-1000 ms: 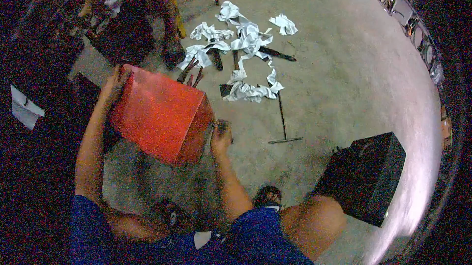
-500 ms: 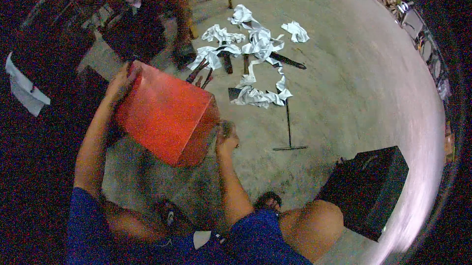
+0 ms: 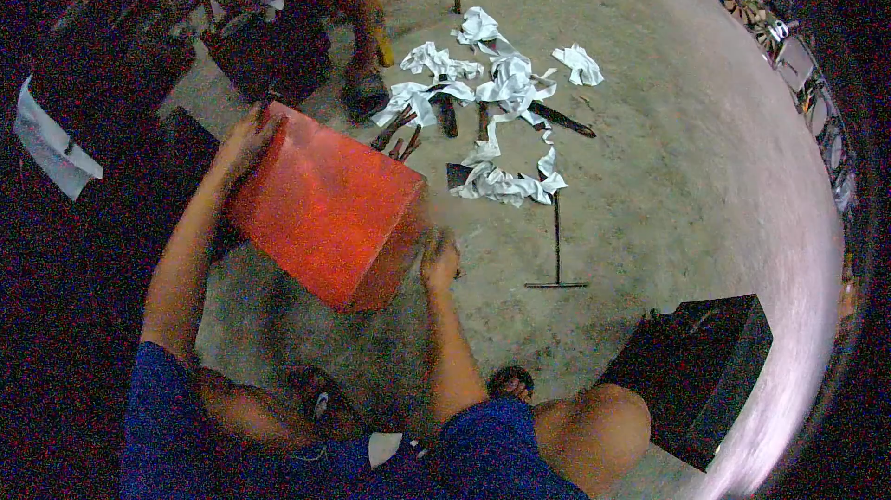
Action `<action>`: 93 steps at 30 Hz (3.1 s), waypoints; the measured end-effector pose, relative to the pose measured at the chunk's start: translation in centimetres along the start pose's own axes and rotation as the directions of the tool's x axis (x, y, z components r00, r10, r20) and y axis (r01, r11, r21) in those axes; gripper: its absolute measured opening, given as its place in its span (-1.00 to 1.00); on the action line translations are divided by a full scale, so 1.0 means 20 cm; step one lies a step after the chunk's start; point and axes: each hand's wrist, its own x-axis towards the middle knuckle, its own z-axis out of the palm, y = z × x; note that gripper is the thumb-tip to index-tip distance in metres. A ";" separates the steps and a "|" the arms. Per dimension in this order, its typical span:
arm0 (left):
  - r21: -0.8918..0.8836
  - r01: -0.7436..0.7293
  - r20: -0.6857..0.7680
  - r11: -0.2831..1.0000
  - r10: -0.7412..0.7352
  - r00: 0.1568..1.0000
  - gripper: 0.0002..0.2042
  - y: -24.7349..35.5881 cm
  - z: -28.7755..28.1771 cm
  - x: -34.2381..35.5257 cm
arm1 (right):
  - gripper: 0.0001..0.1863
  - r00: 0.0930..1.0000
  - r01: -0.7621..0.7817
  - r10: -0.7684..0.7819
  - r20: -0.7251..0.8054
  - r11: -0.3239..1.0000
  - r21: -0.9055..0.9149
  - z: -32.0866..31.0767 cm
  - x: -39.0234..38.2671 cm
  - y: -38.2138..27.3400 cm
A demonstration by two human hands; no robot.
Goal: Repairing and cleaning internal components of an electronic equipment box.
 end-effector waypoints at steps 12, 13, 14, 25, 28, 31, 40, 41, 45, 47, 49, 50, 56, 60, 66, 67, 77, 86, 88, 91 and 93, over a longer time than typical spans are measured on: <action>0.004 -0.016 0.018 1.000 0.016 1.000 -0.18 -0.02 0.00 0.07 | -0.74 0.930 -0.302 0.215 0.297 0.909 0.289 0.15 0.06 0.35; 0.020 -0.014 0.018 1.000 0.014 1.000 -0.17 -0.02 0.00 0.08 | -0.74 0.928 -0.320 0.230 0.292 0.893 0.315 0.17 0.06 0.35; 0.015 -0.015 0.020 1.000 0.014 1.000 -0.17 -0.02 0.00 0.09 | -0.74 0.927 -0.337 0.245 0.284 0.878 0.341 0.17 0.07 0.35; 0.035 0.002 0.085 0.999 -0.005 0.996 -0.19 -0.15 0.04 0.17 | -0.55 0.898 -0.363 0.259 0.355 0.892 0.270 0.26 0.07 0.14; -0.016 -0.005 0.138 1.000 0.007 0.990 -0.22 -0.09 0.05 0.18 | -0.51 0.981 -0.183 0.194 0.005 0.914 0.362 0.29 0.06 0.26; 0.051 -0.047 0.045 0.998 0.045 0.998 -0.26 -0.21 0.07 0.20 | -0.50 0.999 0.024 -0.020 -0.025 0.986 0.167 0.32 0.01 0.13; 0.005 -0.053 0.059 0.999 0.053 0.997 -0.27 -0.35 0.18 0.30 | -0.46 0.918 -0.340 0.213 0.333 0.857 0.388 0.29 0.07 -0.04; -0.004 -0.064 0.079 0.998 0.064 0.995 -0.23 -0.35 0.17 0.31 | -0.42 0.923 -0.306 0.193 0.332 0.894 0.329 0.30 0.08 0.02; -0.056 -0.117 0.087 0.992 0.121 0.989 -0.24 -0.23 0.08 0.27 | -0.44 0.985 0.080 -0.070 0.155 0.995 -0.058 0.25 0.11 0.15; -0.041 -0.104 0.050 0.994 0.106 0.993 -0.25 -0.39 0.10 0.27 | -0.42 0.838 -0.466 0.330 0.434 0.847 0.255 0.30 0.05 -0.11; -0.077 -0.117 0.030 0.990 0.120 0.992 -0.30 -0.31 0.10 0.27 | -0.43 0.815 -0.533 0.423 0.397 0.816 0.225 0.27 0.09 -0.05; -0.104 -0.117 0.010 0.988 0.119 0.993 -0.33 -0.28 0.10 0.27 | -0.44 0.777 -0.602 0.509 0.370 0.774 0.198 0.26 0.10 -0.02; -0.115 -0.139 0.047 0.984 0.145 0.988 -0.27 -0.18 0.12 0.31 | -0.55 0.968 0.251 -0.229 -0.104 0.884 0.394 0.31 0.13 0.20; -0.036 -0.069 0.046 0.997 0.070 0.996 -0.28 -0.38 0.12 0.30 | -0.60 0.820 -0.552 0.390 0.419 0.734 0.396 0.30 0.05 -0.13; -0.042 -0.078 0.059 0.996 0.080 0.995 -0.27 -0.23 0.05 0.28 | -0.63 0.958 -0.282 0.175 0.225 0.698 0.658 0.37 0.09 0.27; -0.072 -0.113 0.055 0.991 0.117 0.992 -0.27 -0.24 0.08 0.30 | -0.61 0.998 0.047 -0.056 0.013 0.924 0.379 0.39 0.10 0.35; -0.047 -0.069 0.118 0.997 0.074 0.990 -0.27 -0.34 0.11 0.32 | -0.61 0.863 -0.495 0.351 0.364 0.735 0.464 0.27 0.04 -0.18; -0.082 -0.090 0.064 0.993 0.095 0.993 -0.29 -0.27 0.02 0.25 | -0.50 0.976 0.027 -0.064 0.208 0.984 0.176 0.20 0.03 -0.15; -0.088 -0.135 0.030 0.987 0.138 0.990 -0.29 -0.25 0.03 0.25 | -0.51 0.968 -0.095 0.015 0.252 0.947 0.308 0.20 0.06 -0.09; -0.100 -0.159 0.029 0.982 0.163 0.986 -0.30 -0.29 0.08 0.29 | -0.59 0.880 -0.404 0.186 0.436 0.775 0.485 0.20 0.09 0.00; -0.111 -0.151 0.057 0.982 0.158 0.986 -0.31 -0.32 0.09 0.31 | -0.64 0.790 -0.571 0.261 0.555 0.643 0.511 0.21 0.10 0.02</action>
